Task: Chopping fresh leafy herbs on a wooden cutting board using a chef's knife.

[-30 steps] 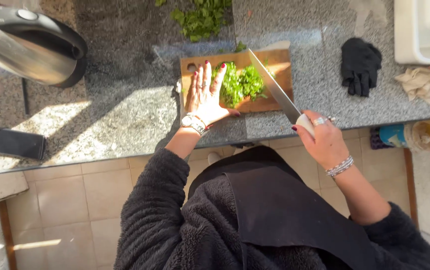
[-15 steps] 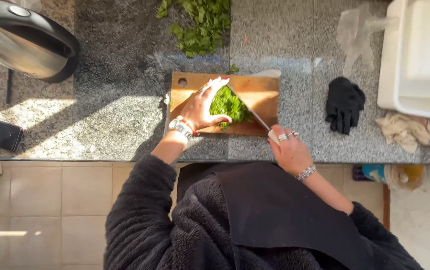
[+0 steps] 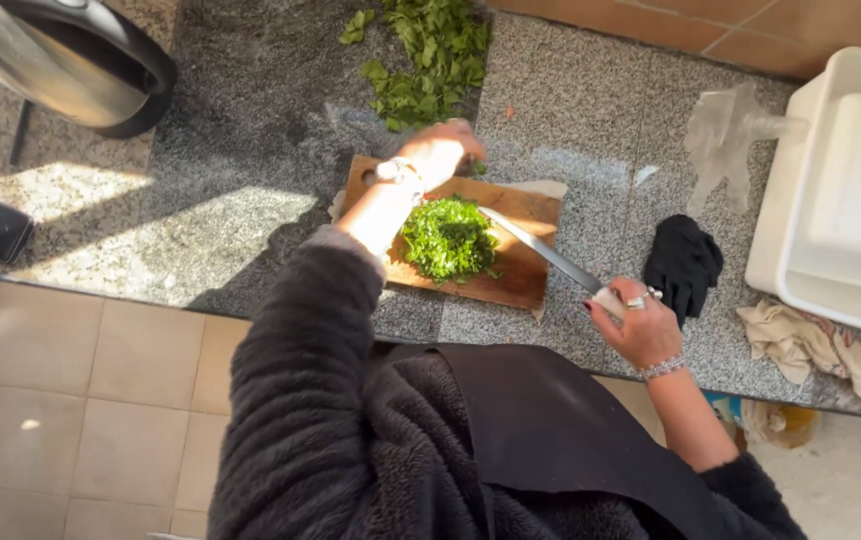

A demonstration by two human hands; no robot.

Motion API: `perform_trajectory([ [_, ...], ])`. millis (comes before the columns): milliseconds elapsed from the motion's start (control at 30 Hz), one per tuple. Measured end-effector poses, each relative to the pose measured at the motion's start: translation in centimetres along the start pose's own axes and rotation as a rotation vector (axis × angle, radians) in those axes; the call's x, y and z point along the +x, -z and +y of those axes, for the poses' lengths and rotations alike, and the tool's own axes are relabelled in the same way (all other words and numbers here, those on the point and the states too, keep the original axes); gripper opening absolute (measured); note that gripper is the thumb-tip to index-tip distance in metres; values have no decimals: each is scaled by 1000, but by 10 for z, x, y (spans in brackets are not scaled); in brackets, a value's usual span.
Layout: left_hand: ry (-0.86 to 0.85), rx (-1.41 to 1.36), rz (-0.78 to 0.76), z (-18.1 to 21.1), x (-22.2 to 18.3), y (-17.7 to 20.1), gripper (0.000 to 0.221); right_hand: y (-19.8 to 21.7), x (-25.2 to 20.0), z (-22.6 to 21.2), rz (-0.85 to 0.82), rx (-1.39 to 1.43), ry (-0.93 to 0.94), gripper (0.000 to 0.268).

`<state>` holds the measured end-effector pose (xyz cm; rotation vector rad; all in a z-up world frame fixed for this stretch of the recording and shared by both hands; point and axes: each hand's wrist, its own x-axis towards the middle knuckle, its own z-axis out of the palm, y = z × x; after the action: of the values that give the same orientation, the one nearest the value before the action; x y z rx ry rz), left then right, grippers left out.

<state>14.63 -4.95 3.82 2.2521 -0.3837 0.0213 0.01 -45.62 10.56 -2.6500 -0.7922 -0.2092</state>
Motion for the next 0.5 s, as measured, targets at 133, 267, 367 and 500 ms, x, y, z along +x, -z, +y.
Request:
perform_trajectory([
  [133, -1, 154, -275, 9, 30, -4, 14, -5, -13, 9, -26, 4, -74, 42],
  [267, 10, 364, -359, -6, 46, -1, 15, -13, -13, 10, -37, -7, -63, 38],
  [367, 179, 395, -164, -29, 48, 5, 26, -18, -7, 8, -27, 31, -39, 43],
  [500, 148, 49, 177, -16, 3, 25, 42, -5, 16, -13, -81, 80, -37, 50],
])
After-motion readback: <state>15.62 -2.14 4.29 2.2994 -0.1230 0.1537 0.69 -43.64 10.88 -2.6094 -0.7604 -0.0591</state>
